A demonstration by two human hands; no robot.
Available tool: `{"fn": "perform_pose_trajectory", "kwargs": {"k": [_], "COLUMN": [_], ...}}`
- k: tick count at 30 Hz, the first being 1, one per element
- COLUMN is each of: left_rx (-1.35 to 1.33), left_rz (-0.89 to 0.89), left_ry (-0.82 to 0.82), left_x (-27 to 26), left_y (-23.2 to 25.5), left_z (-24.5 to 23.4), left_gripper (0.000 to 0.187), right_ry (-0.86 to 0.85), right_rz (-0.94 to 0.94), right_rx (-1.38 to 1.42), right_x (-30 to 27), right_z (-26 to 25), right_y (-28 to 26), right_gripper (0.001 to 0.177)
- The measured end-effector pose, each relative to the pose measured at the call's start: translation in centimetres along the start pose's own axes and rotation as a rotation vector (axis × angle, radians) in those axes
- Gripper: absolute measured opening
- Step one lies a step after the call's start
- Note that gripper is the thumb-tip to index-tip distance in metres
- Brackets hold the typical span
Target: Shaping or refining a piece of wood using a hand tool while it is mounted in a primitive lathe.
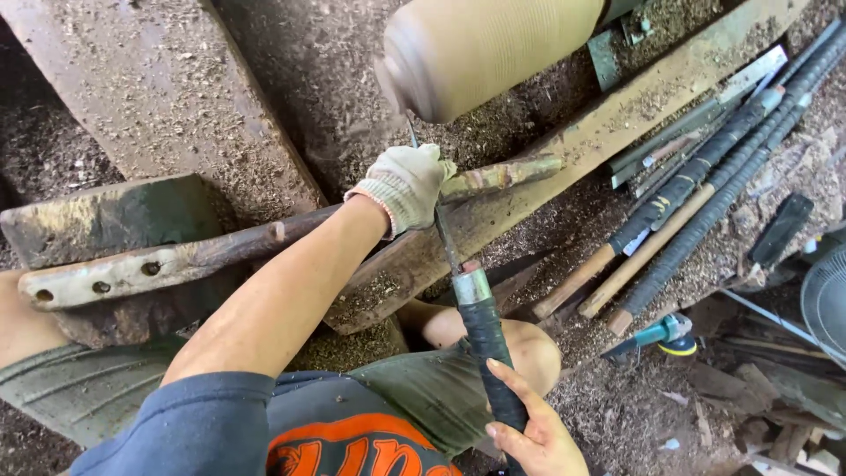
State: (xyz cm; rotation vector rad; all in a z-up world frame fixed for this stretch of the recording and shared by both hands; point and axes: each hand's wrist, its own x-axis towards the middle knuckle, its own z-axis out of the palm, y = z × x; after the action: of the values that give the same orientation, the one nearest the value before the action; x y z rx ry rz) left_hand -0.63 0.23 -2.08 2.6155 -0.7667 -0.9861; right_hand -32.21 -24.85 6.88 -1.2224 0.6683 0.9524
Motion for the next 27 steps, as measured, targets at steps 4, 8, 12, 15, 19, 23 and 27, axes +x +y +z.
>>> {"fn": "perform_pose_trajectory", "kwargs": {"k": [4,8,12,15,19,23,27], "left_rx": [0.021,0.018,-0.034,-0.071,-0.215,-0.130,-0.205], "left_rz": [-0.024,-0.056,-0.034,-0.049,-0.062,0.025,0.074], "left_ry": [-0.061,-0.100,-0.049,-0.034,-0.004,-0.041,0.161], "left_x": [-0.2,-0.4,-0.9,-0.7,-0.1,0.1,0.4], "left_y": [0.5,0.4,0.7,-0.1,-0.4,-1.0,-1.1], "left_z": [-0.6,-0.8,-1.3,-0.7,-0.2,0.8,1.6], "left_gripper": [0.036,0.040,0.039,0.037,0.031,0.033,0.025], "right_ry": [-0.052,-0.183,-0.146,-0.031,0.054,0.093,0.030], "right_rz": [-0.058,-0.243,-0.087,-0.048,-0.076,-0.078,-0.159], "right_rx": [-0.062,-0.122,-0.037,-0.068,0.111,0.082,0.092], "right_x": [0.1,2.1,5.8,6.3,5.8,5.4,5.7], "right_z": [-2.8,-1.7,0.3,3.2,6.1,7.1,6.1], "right_y": [0.2,-6.5,-10.8,-11.4,-8.4,-8.0,-6.7], "right_gripper": [0.086,0.094,0.117,0.116,0.115,0.112,0.112]}}
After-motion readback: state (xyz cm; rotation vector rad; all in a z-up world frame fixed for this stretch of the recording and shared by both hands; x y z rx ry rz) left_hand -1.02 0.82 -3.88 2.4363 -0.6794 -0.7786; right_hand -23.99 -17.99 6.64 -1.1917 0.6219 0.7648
